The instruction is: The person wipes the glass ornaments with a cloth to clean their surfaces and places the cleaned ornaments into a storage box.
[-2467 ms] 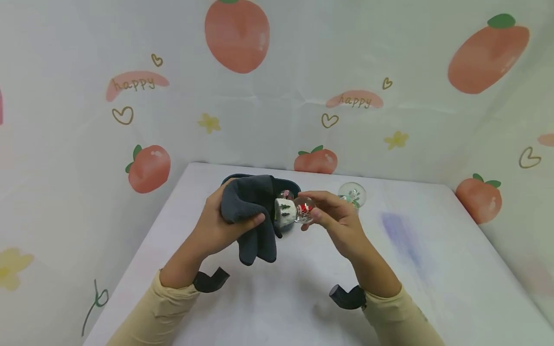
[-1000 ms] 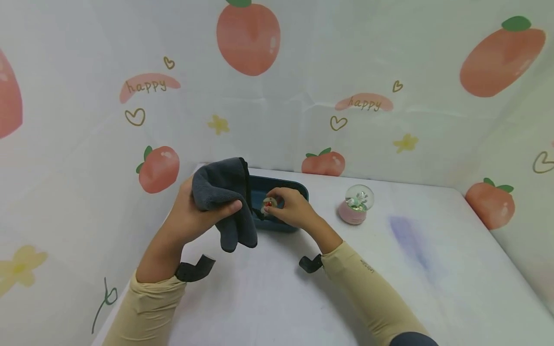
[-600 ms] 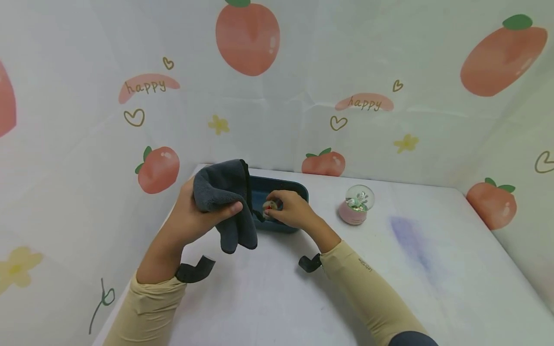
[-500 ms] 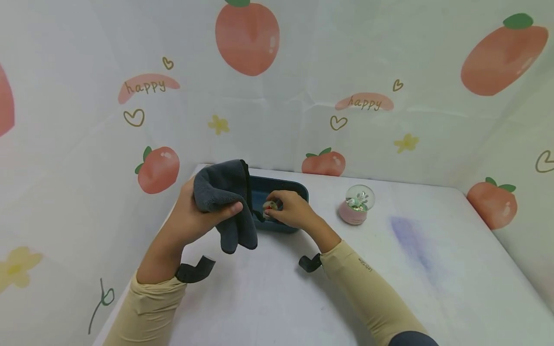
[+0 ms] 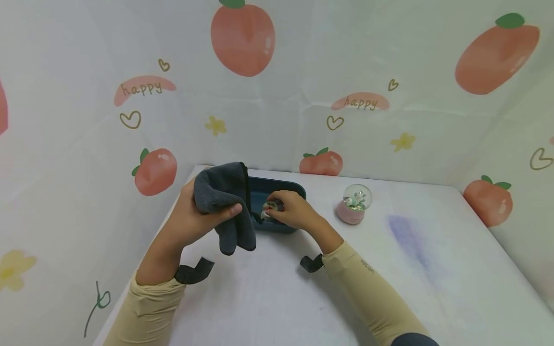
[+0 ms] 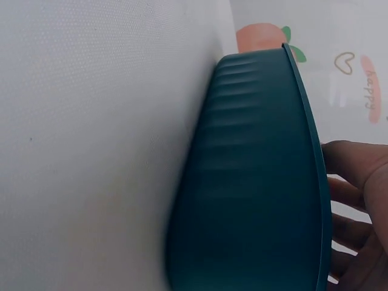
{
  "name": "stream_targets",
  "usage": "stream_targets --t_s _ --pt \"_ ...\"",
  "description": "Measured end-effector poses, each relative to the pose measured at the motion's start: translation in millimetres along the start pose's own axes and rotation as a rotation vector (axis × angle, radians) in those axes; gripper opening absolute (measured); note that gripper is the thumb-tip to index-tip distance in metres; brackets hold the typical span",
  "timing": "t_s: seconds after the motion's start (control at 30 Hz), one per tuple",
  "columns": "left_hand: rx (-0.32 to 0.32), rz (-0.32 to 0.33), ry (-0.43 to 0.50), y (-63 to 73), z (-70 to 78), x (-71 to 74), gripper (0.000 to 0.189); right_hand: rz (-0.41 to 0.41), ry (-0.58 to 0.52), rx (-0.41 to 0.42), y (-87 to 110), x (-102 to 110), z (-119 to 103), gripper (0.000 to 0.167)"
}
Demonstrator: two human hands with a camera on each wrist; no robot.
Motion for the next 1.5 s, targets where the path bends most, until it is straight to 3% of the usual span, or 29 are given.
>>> stream_targets --t_s 0.57,0.77,0.87,1.0,1.2,1.37,1.5 --pt "0.007 -0.011 -0.016 1.7 -2.8 -1.7 0.057 0.019 -0.047 0.04 8.4 7.3 0.5 0.032" --pt "0.02 -0.002 -0.024 2.0 -4.5 -1.1 0.058 0.061 -0.04 0.077 21.6 22.9 -7.3 0.034" --pt "0.016 0.004 -0.029 0.6 -3.4 -1.0 0.059 0.123 -0.003 0.097 32.1 38.2 -9.6 0.034" --pt "0.004 0.002 -0.024 -1.2 -1.0 -1.8 0.059 0.266 0.06 0.147 49.8 64.0 -12.9 0.034" --pt "0.003 -0.005 -0.018 -2.7 1.1 -3.4 0.058 0.469 0.062 0.225 80.9 109.3 -8.1 0.039" --pt "0.014 -0.02 -0.03 -2.8 0.4 -5.8 0.06 0.606 0.05 0.19 104.6 142.8 14.8 0.047" --pt "0.031 -0.033 -0.035 -2.4 -1.0 -7.7 0.063 0.669 0.015 0.122 121.1 160.3 36.1 0.048"
Point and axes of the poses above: each hand's wrist, its own y-axis away from the middle knuckle, its own x-axis out of the back of the hand, z = x × y, the point moved 9 cm from there along -y, towards the middle knuckle, and after that the axes turned 10 degrees about -y, right-handed, at the moved point
